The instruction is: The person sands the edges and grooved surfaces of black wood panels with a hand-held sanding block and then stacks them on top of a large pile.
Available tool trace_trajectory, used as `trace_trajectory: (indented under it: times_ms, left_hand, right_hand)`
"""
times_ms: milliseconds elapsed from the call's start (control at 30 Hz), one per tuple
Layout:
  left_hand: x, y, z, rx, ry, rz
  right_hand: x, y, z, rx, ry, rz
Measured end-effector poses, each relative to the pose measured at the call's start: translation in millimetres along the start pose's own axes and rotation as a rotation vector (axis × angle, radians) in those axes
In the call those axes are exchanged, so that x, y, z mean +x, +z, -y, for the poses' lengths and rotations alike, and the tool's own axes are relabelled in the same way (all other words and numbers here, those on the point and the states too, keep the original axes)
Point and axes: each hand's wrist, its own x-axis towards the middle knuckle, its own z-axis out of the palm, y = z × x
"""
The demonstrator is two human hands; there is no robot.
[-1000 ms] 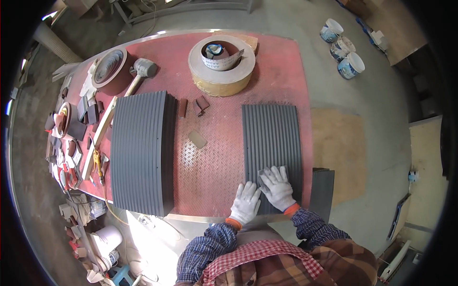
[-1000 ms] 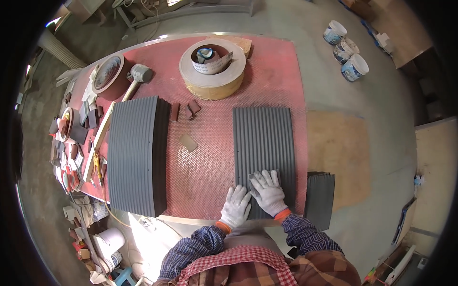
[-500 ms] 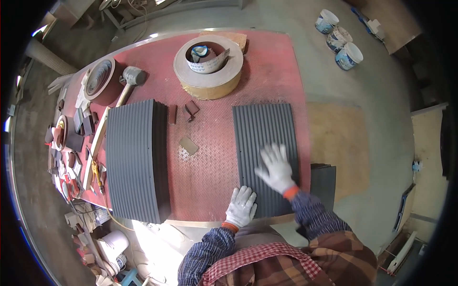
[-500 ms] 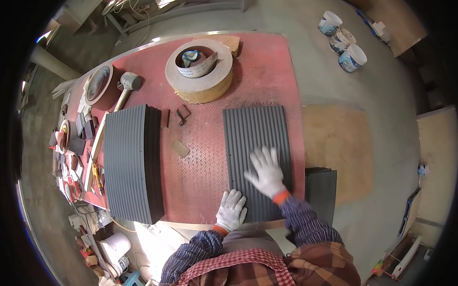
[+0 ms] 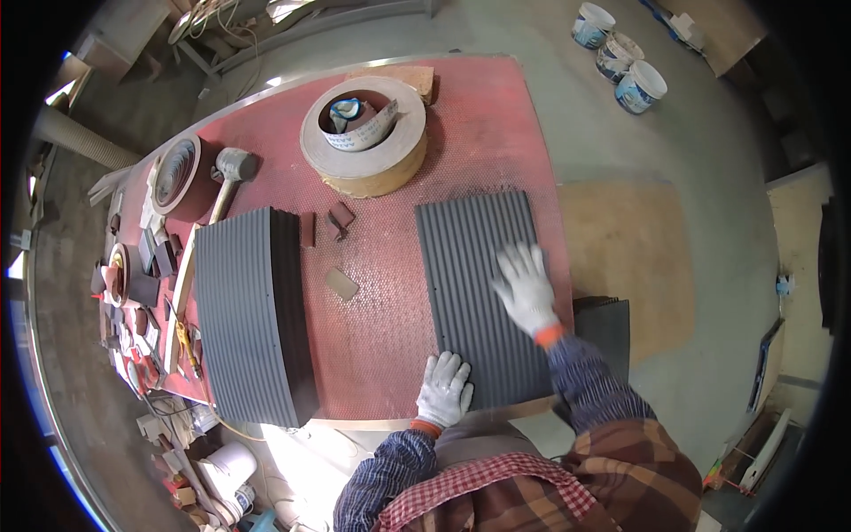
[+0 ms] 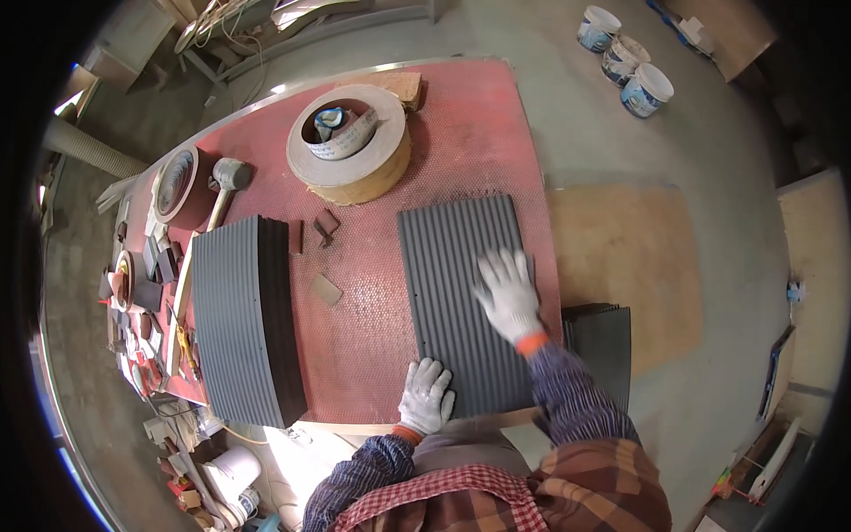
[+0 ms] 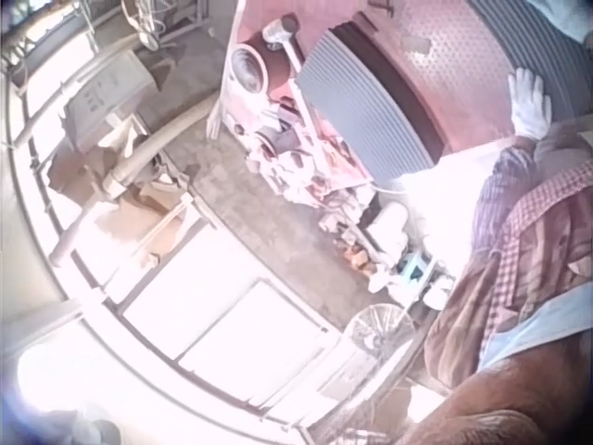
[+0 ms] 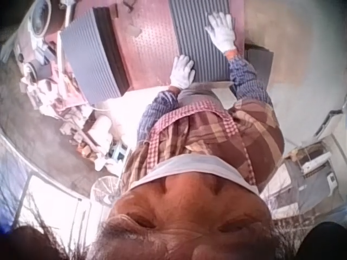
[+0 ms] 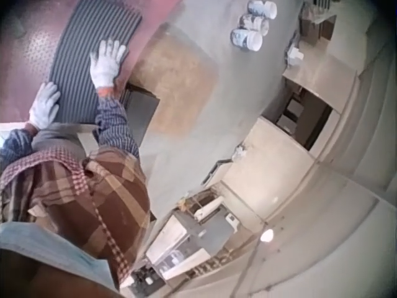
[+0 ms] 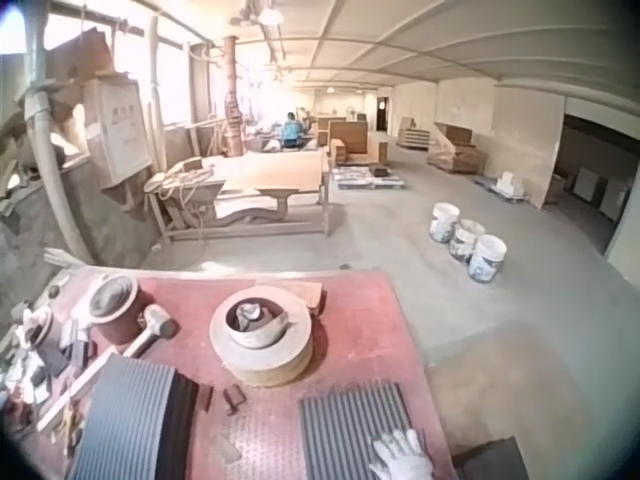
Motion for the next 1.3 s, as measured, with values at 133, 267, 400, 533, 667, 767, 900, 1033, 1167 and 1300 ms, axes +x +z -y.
trace_trajectory:
  times_ms: [133,267,400,533,667,767,900,1033,1167,1300]
  left_hand:
    - [3.8,-2.5,0.8,-0.024,0.003,0.004]
    - [7.7,-1.3,1.3,-0.042,-0.013,0.017]
    - [8.1,0.3,-4.0,-0.009,0.036,-0.035]
    - [8.9,-3.2,-8.3,0.037,0.056,-0.075]
    - [11.8,-4.5,-5.8,0.027,0.046,-0.069]
    - [14.4,-3.7,-3.5,0.000,0.043,-0.043]
    - [14.7,-4.6,-3.5,0.008,0.021,-0.028]
    - [8.2,-3.4,-7.8,0.003,-0.106,0.189]
    - [3.2,1.5,-8.2,0.027,-0.008,0.001]
    - [2.7,0.7,-3.7,0.021,0.058,-0.110]
  right_hand:
    - [-42.8,-8.3,-15.7,0.089,-0.042,0.104]
    - [77.5,11.8,-54.5,0.038,-0.028,0.017]
    - [123.8,15.7,-69.1,0.083,0.029,0.164]
    - [5.1,-2.0,-31.4,0.019,-0.024,0.057]
    - [-114.6,-30.3,-3.1,0.130,-0.006,0.360]
    - [-60.9,-18.5,-30.3,0.083,-0.155,0.244]
    - [94.3,17.4,-67.9,-0.020,-0.138,0.037]
    - [136.3,14.4,-68.1,0.059,-0.054,0.087]
    - [5.6,-2.1,-27.9,0.067,-0.120,0.082]
    - [-122.1,-32.5,1.2,0.215,-0.137,0.231]
